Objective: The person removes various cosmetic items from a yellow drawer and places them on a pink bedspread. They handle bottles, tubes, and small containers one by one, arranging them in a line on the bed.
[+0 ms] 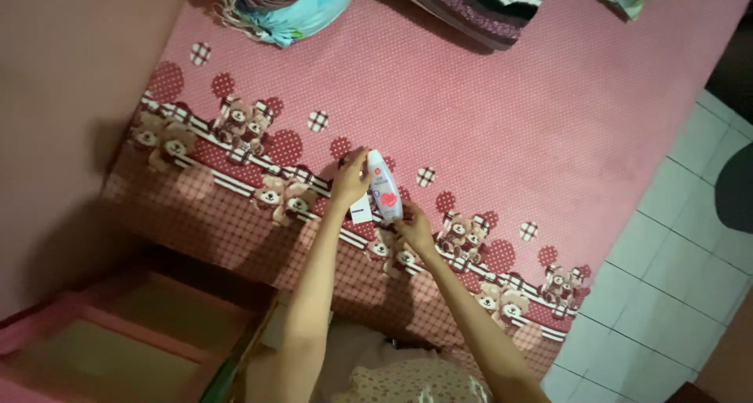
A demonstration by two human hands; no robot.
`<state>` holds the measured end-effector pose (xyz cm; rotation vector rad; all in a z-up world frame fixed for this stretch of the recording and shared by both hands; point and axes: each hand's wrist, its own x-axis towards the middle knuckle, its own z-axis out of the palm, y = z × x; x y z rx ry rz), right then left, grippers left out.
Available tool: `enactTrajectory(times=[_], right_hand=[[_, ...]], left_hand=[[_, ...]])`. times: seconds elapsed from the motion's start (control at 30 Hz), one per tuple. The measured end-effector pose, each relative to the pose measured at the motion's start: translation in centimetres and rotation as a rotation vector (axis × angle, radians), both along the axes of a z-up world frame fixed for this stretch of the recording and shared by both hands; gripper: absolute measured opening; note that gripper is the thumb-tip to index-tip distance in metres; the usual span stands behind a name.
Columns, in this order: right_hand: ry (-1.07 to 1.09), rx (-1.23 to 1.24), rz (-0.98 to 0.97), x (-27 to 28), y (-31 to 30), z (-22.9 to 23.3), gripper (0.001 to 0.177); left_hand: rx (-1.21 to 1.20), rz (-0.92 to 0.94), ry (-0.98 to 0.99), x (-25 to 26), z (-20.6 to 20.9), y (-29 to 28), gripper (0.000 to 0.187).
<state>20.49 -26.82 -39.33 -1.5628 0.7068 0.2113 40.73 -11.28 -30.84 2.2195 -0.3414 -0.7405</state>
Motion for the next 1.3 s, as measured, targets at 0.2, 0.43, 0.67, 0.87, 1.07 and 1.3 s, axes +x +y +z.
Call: enactTrajectory(times=[0.2,0.43,0.67,0.87,1.07,1.3], right_hand=[[0.006,-0.02,0.014,1.1,0.1,5.9,0.061],[0.016,-0.338,0.08,1.6,0.2,9.6,0.062],[0.014,-0.723,0.342,1.9,0.1,15.7,0.053],[-0.086,-0.8,0.401,0.6,-0.2,18.3,0.058],[-0.18,-0.851,0.453,-2.2,-0.3,21.8,0.056],[-0.261,-0.953,0.574,-5.6,0.0,23.7,0.06]], left_hand=[[0.063,-0.045,-0.162,-1.8,-2.9,0.6,0.052],[0.1,0.003,-0.393,-5.5,1.2,1.5,0.057],[0.125,0.064,-0.396,-10.7,8.5,2.9,0.056],[0.176,0.063,-0.386,-15.2,10.2,2.0,0.065],[0.24,0.025,-0.279,-18.9,14.0,1.2,0.072],[0.28,0.138,-0.353,-22.9,16.8,1.2,0.075]])
